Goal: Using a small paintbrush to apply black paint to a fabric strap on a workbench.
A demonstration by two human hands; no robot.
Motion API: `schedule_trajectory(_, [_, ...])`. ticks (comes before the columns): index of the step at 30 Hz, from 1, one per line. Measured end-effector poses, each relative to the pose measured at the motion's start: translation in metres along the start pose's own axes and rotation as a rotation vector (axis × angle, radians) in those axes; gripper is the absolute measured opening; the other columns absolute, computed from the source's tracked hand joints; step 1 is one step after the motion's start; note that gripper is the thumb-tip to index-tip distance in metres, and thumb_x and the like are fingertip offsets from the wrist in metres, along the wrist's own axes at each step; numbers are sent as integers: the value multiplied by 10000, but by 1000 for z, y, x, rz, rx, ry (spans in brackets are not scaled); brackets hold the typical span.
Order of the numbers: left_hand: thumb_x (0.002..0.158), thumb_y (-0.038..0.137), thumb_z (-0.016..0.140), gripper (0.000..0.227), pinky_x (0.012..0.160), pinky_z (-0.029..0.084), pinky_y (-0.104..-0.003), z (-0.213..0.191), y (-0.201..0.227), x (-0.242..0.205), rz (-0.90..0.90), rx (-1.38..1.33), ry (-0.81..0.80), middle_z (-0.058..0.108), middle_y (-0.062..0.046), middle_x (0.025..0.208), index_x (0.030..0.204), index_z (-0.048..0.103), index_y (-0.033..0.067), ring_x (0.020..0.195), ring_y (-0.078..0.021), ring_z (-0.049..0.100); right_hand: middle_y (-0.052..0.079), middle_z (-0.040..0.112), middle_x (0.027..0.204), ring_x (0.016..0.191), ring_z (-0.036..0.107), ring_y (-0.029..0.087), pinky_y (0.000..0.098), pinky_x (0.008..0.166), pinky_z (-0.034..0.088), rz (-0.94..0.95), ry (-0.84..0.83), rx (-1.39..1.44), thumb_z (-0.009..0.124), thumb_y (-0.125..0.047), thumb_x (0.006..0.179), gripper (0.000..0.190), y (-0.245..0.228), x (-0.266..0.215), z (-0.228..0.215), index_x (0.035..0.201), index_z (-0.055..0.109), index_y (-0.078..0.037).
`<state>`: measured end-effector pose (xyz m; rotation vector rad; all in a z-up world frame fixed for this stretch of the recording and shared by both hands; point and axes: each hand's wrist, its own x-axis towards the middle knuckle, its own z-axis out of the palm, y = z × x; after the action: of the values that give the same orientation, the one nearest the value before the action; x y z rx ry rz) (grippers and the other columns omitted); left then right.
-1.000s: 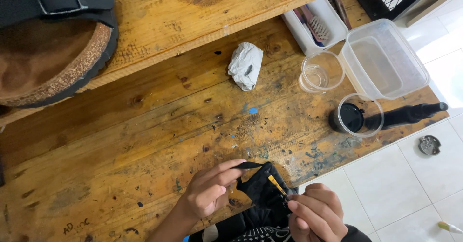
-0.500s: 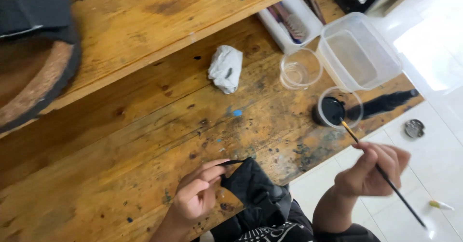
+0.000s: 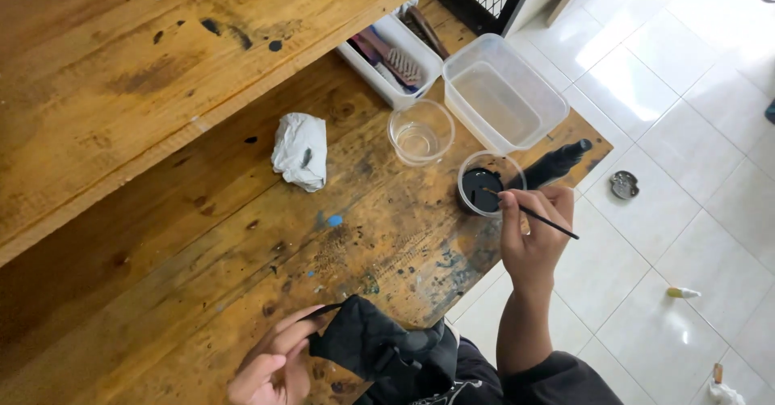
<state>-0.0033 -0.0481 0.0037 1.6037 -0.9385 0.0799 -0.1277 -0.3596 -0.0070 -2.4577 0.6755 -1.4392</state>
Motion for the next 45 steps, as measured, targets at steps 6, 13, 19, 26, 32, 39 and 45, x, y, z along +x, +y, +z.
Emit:
schedule_trajectory(6, [1008, 25, 493, 229, 1029, 500, -216, -9, -10, -19, -287, -34, -106, 755, -122, 1273, 1144, 670, -26, 1199, -142, 725, 105, 667, 755, 818, 463, 273, 387, 744, 401, -11, -51, -43, 666, -66, 1040, 195, 5, 0, 2, 881, 725, 30])
schedule_trajectory(13, [1015, 49, 498, 245, 1021, 451, -200, -8, -6, -13, -253, 91, -121, 771, -58, 1252, 1169, 689, 40, 1190, -97, 723, 102, 671, 771, 840, 476, 287, 398, 744, 404, 6, -70, -72, 664, -75, 1047, 189, 4, 1, 3, 905, 730, 31])
schedule_trajectory(19, [1001, 7, 521, 204, 973, 479, -189, -4, -8, -15, -161, 116, -76, 779, -67, 1182, 1195, 555, 59, 1153, -122, 741, 108, 680, 781, 840, 470, 281, 396, 755, 406, 1, -40, -60, 672, -58, 1045, 180, 3, 0, 3, 902, 733, 33])
schedule_trajectory(26, [950, -91, 504, 342, 765, 673, -450, -2, -24, 7, 178, -209, -70, 693, -264, 910, 771, 236, 21, 947, -493, 767, 141, 718, 860, 744, 530, 282, 414, 832, 429, -30, 266, 68, 603, 108, 1084, 169, -14, -15, -3, 962, 716, 75])
schedule_trajectory(32, [1011, -177, 441, 592, 959, 570, -526, -5, -46, -14, 290, -268, -155, 638, -338, 1098, 1460, 214, 134, 1069, -541, 685, 69, 581, 677, 612, 460, 221, 339, 625, 428, -57, 403, 528, 516, -355, 1102, 343, -83, -81, -11, 862, 584, -119])
schedule_trajectory(39, [974, -210, 438, 411, 893, 598, -537, -12, -26, -2, 247, -219, -177, 630, -331, 1044, 1222, 247, 57, 1025, -567, 685, 70, 724, 754, 665, 618, 163, 277, 558, 525, -270, -26, 559, 496, -309, 1027, 352, -134, -82, -32, 853, 681, -66])
schedule_trajectory(45, [945, -245, 467, 457, 877, 602, -506, -14, -27, -3, 297, -211, -177, 645, -361, 1097, 1217, 246, 49, 1087, -573, 688, 73, 774, 897, 811, 696, 211, 337, 736, 619, -266, -300, 457, 521, -303, 987, 320, -141, -78, -46, 924, 734, -73])
